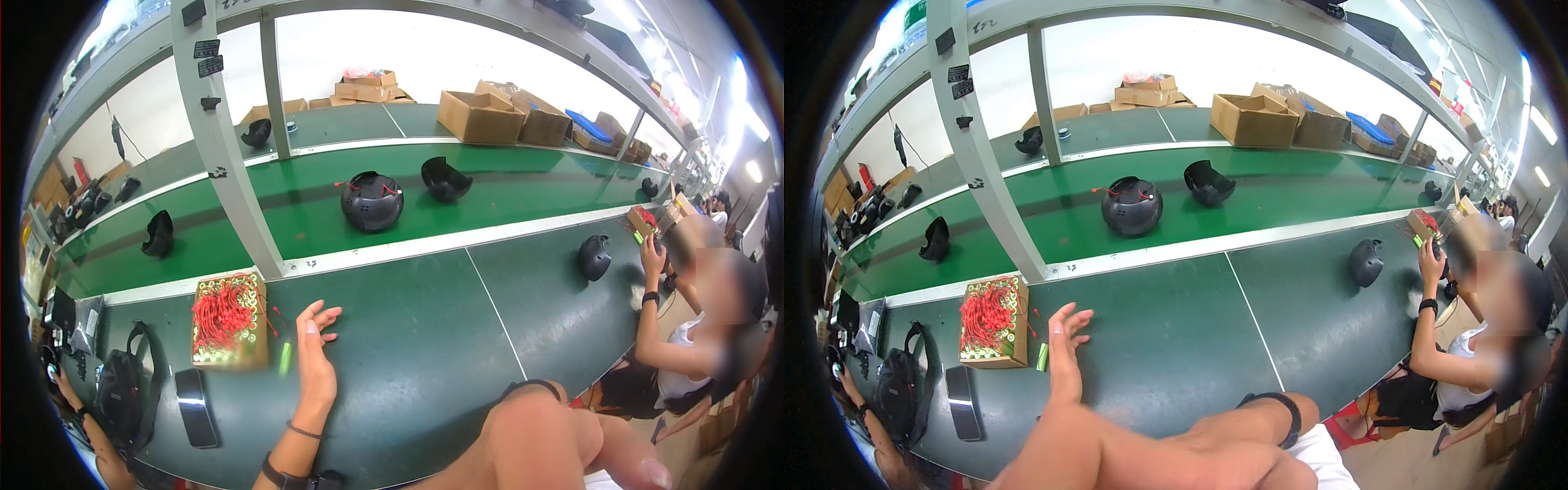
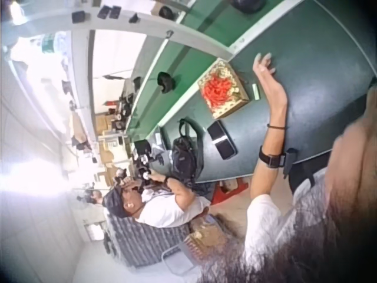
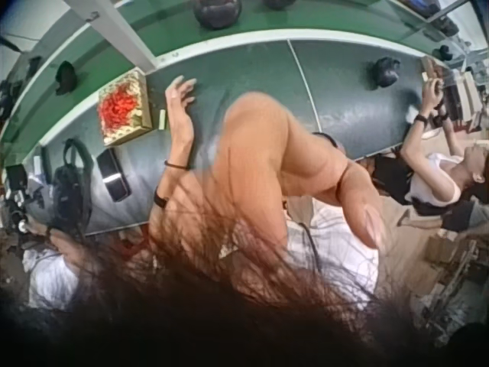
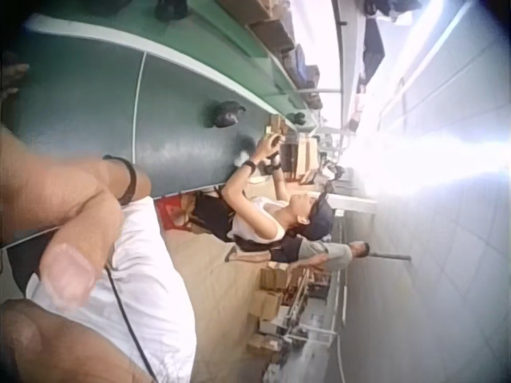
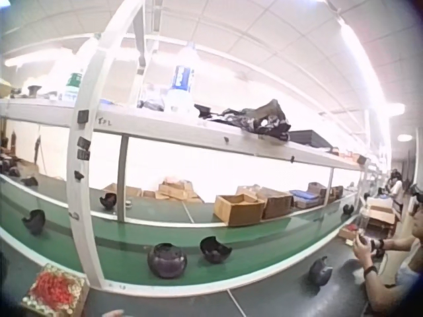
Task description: Manually assembling various components including housings, speakers, and batteries to create handheld electronic devices on a factory line.
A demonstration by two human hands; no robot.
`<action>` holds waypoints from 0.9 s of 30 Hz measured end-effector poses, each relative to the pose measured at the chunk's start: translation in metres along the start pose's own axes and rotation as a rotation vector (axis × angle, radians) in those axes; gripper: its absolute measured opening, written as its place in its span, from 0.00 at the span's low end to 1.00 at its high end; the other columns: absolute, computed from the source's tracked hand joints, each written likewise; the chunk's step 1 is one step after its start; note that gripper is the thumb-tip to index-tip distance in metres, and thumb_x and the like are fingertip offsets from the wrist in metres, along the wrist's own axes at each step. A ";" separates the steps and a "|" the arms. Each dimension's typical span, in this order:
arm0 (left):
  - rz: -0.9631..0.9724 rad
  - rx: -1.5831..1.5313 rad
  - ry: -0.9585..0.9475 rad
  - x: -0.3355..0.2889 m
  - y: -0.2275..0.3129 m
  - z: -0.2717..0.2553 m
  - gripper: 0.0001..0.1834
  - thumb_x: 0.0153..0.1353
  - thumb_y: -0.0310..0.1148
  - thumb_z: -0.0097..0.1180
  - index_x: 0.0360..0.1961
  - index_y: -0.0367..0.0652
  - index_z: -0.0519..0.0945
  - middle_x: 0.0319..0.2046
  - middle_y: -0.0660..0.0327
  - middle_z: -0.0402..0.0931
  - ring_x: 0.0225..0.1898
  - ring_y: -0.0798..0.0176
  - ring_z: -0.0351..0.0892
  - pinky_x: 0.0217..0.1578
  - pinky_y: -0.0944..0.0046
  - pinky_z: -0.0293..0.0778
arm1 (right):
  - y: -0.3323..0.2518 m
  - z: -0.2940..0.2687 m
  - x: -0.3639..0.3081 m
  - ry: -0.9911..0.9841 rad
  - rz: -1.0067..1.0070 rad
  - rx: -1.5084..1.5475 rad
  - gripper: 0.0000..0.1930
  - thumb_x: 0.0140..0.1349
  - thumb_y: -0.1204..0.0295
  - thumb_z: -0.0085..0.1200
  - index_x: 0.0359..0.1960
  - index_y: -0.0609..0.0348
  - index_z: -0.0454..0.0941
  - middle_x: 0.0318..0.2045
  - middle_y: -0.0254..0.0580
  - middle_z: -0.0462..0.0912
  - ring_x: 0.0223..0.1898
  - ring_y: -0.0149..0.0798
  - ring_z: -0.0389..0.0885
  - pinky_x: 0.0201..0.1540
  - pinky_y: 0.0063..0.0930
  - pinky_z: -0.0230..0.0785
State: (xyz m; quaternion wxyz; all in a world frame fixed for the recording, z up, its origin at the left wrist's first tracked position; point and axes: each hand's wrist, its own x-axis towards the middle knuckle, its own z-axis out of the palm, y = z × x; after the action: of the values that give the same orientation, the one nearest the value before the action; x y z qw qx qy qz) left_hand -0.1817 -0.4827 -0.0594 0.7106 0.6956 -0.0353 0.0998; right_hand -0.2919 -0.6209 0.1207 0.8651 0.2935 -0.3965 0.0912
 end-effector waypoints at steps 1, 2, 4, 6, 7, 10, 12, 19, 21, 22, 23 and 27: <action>0.005 0.006 -0.005 0.000 0.001 0.001 0.30 0.83 0.50 0.27 0.70 0.40 0.68 0.59 0.52 0.80 0.62 0.57 0.74 0.59 0.57 0.69 | -0.016 -0.009 -0.003 -0.038 0.064 -0.053 0.16 0.63 0.61 0.69 0.42 0.59 0.83 0.30 0.33 0.77 0.26 0.32 0.74 0.39 0.22 0.72; -0.001 0.007 -0.006 -0.001 -0.001 0.002 0.30 0.83 0.50 0.27 0.70 0.40 0.68 0.59 0.52 0.80 0.62 0.57 0.74 0.59 0.57 0.69 | -0.036 -0.020 -0.007 -0.073 0.127 -0.100 0.16 0.63 0.60 0.69 0.43 0.59 0.83 0.32 0.33 0.78 0.27 0.32 0.75 0.40 0.23 0.72; 0.010 -0.017 -0.006 0.002 -0.002 0.009 0.31 0.83 0.51 0.27 0.69 0.40 0.68 0.59 0.52 0.80 0.62 0.58 0.74 0.59 0.58 0.68 | -0.073 -0.032 -0.011 -0.156 0.253 -0.222 0.18 0.64 0.58 0.69 0.45 0.59 0.81 0.37 0.35 0.80 0.29 0.33 0.77 0.42 0.25 0.74; 0.025 -0.028 -0.031 0.004 -0.007 0.012 0.31 0.83 0.52 0.28 0.69 0.40 0.69 0.59 0.53 0.80 0.62 0.58 0.74 0.58 0.59 0.67 | -0.079 -0.017 0.013 -0.212 0.317 -0.329 0.19 0.65 0.58 0.68 0.46 0.59 0.81 0.39 0.35 0.80 0.31 0.33 0.78 0.44 0.26 0.74; 0.020 0.002 -0.010 0.003 -0.009 0.005 0.31 0.83 0.53 0.28 0.69 0.41 0.69 0.58 0.54 0.80 0.62 0.59 0.73 0.58 0.59 0.67 | -0.072 -0.009 0.053 -0.096 0.416 -0.776 0.20 0.71 0.54 0.60 0.48 0.59 0.76 0.43 0.43 0.83 0.38 0.40 0.81 0.49 0.33 0.76; 0.006 0.008 0.045 0.002 -0.006 -0.015 0.32 0.83 0.56 0.28 0.69 0.41 0.68 0.57 0.54 0.80 0.61 0.59 0.74 0.59 0.57 0.66 | -0.116 -0.067 0.122 -0.032 0.236 -1.816 0.11 0.82 0.66 0.47 0.49 0.62 0.75 0.42 0.47 0.87 0.46 0.37 0.86 0.54 0.31 0.77; 0.008 -0.013 0.006 0.003 -0.005 -0.003 0.31 0.84 0.54 0.28 0.69 0.41 0.69 0.57 0.55 0.80 0.60 0.59 0.74 0.59 0.58 0.67 | -0.209 -0.111 0.142 0.137 -0.042 -2.498 0.09 0.74 0.72 0.59 0.50 0.62 0.78 0.45 0.47 0.87 0.45 0.39 0.86 0.55 0.31 0.77; 0.035 0.046 0.032 0.000 0.000 -0.008 0.27 0.85 0.49 0.29 0.68 0.41 0.69 0.56 0.55 0.80 0.59 0.59 0.75 0.60 0.58 0.69 | -0.367 -0.188 0.136 0.776 0.682 -3.468 0.47 0.51 0.62 0.76 0.75 0.26 0.65 0.81 0.63 0.47 0.76 0.81 0.53 0.74 0.68 0.57; 0.055 0.028 0.002 0.001 -0.006 0.000 0.28 0.85 0.50 0.28 0.67 0.41 0.69 0.56 0.55 0.81 0.58 0.59 0.76 0.59 0.58 0.70 | -0.414 -0.182 0.137 0.456 0.324 -3.543 0.37 0.49 0.67 0.77 0.64 0.48 0.76 0.70 0.64 0.70 0.71 0.66 0.68 0.71 0.55 0.67; 0.063 0.044 0.013 0.002 -0.011 0.000 0.29 0.85 0.52 0.27 0.67 0.41 0.69 0.57 0.54 0.81 0.58 0.60 0.76 0.59 0.57 0.71 | -0.414 -0.185 0.137 0.383 0.232 -3.525 0.31 0.48 0.70 0.76 0.57 0.54 0.79 0.65 0.64 0.74 0.66 0.64 0.73 0.68 0.51 0.70; 0.068 0.017 -0.027 0.005 -0.011 0.015 0.29 0.85 0.51 0.27 0.67 0.41 0.68 0.57 0.53 0.80 0.59 0.60 0.76 0.59 0.57 0.71 | -0.450 -0.161 0.138 0.313 0.130 -3.526 0.26 0.49 0.74 0.75 0.51 0.56 0.81 0.66 0.64 0.72 0.65 0.65 0.74 0.67 0.53 0.70; 0.023 0.036 -0.031 0.001 -0.007 0.004 0.29 0.85 0.51 0.27 0.68 0.39 0.67 0.58 0.51 0.80 0.61 0.57 0.76 0.61 0.56 0.72 | -0.447 -0.173 0.131 0.595 0.110 -3.378 0.19 0.49 0.76 0.75 0.45 0.55 0.84 0.68 0.65 0.69 0.69 0.68 0.70 0.71 0.52 0.67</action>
State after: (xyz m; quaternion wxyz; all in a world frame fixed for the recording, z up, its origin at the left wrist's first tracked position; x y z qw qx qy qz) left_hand -0.1792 -0.4871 -0.0664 0.6960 0.7094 -0.0524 0.0977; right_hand 0.0795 -0.8928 -0.0655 -0.2260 0.9132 -0.1075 0.3217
